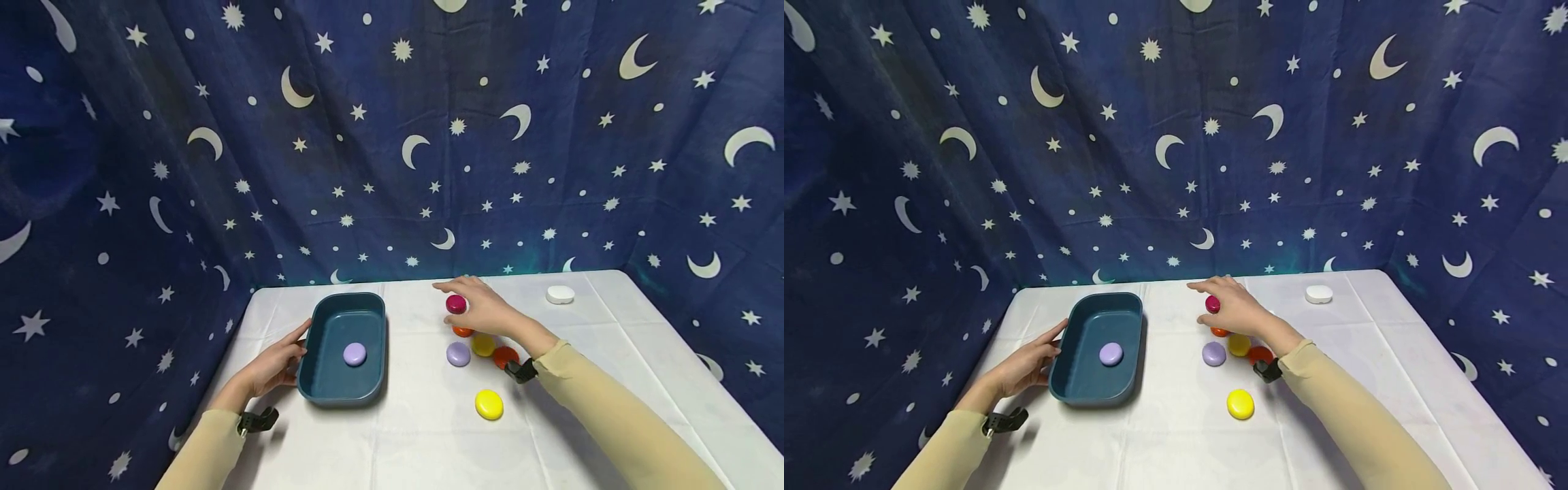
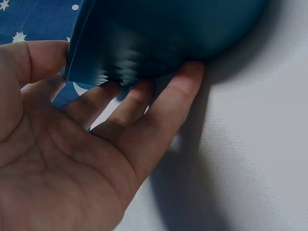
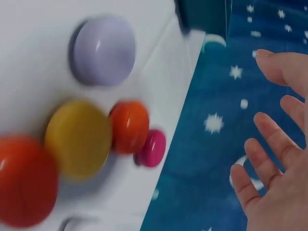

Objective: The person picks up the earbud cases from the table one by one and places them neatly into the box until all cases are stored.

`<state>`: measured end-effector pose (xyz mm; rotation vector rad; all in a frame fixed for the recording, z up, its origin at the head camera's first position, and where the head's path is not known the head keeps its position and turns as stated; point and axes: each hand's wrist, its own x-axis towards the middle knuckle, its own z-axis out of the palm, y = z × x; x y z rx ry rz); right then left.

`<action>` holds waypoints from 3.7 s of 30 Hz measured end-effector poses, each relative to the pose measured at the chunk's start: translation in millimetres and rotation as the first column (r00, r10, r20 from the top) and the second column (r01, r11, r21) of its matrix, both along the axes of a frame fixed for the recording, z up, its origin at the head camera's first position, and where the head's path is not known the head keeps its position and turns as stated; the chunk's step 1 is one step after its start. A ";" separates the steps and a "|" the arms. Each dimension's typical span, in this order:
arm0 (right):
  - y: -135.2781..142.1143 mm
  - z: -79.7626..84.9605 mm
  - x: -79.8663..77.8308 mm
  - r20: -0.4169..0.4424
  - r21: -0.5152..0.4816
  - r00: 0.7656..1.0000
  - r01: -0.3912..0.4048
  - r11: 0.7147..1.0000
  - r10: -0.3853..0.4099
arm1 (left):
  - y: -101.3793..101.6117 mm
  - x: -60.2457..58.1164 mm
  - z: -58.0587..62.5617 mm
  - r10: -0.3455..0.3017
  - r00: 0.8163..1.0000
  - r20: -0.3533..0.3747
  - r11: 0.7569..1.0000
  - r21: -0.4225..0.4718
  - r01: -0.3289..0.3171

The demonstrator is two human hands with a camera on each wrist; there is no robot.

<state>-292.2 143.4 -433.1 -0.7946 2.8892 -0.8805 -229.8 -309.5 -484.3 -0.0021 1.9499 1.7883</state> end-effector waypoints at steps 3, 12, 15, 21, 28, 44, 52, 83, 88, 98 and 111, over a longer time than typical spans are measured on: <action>16.8 1.2 0.9 0.029 -0.010 0.999 0.041 0.999 -0.041 | -0.1 0.3 0.0 -0.002 1.000 0.001 1.000 0.005 0.002; 50.2 -9.0 1.4 -0.007 -0.003 0.996 0.085 0.996 -0.085 | -0.1 0.5 -1.9 -0.005 1.000 -0.001 1.000 0.008 0.005; 59.8 -12.9 1.2 -0.013 0.004 0.994 0.107 0.994 -0.107 | 0.7 0.9 -1.5 -0.008 1.000 -0.004 1.000 0.002 0.008; 78.4 -21.1 0.1 -0.020 0.012 0.990 0.139 0.990 -0.139 | 0.5 1.1 -1.2 -0.004 1.000 -0.006 0.999 -0.032 0.004; 97.5 -32.9 0.2 -0.018 0.023 0.986 0.165 0.986 -0.165 | -0.4 1.6 -2.5 0.005 1.000 -0.008 1.000 -0.024 -0.005; 118.2 -58.0 -3.6 0.000 0.032 0.983 0.186 0.982 -0.186 | -0.1 1.5 -1.8 -0.014 1.000 -0.010 1.000 -0.006 0.014; 123.7 -70.1 -8.4 0.026 0.064 0.976 0.213 0.975 -0.215 | -0.2 0.1 -2.8 0.013 1.000 0.006 1.000 -0.009 -0.013; 128.2 -85.7 -11.9 0.067 0.088 0.969 0.231 0.969 -0.237 | -3.4 -1.5 -3.8 -0.018 1.000 0.000 1.000 -0.006 0.018; 126.6 -83.0 -10.0 0.070 0.091 0.970 0.227 0.970 -0.234 | -3.5 -1.7 -4.1 -0.020 1.000 0.000 1.000 -0.005 0.020; 125.7 -80.2 -10.2 0.101 0.095 0.966 0.230 0.969 -0.239 | -4.4 -1.3 -4.5 -0.014 1.000 -0.006 1.000 0.009 0.014; 116.0 -68.4 -14.6 0.123 0.060 0.963 0.233 0.971 -0.239 | -3.2 -0.8 -4.3 -0.012 1.000 -0.010 1.000 -0.010 0.012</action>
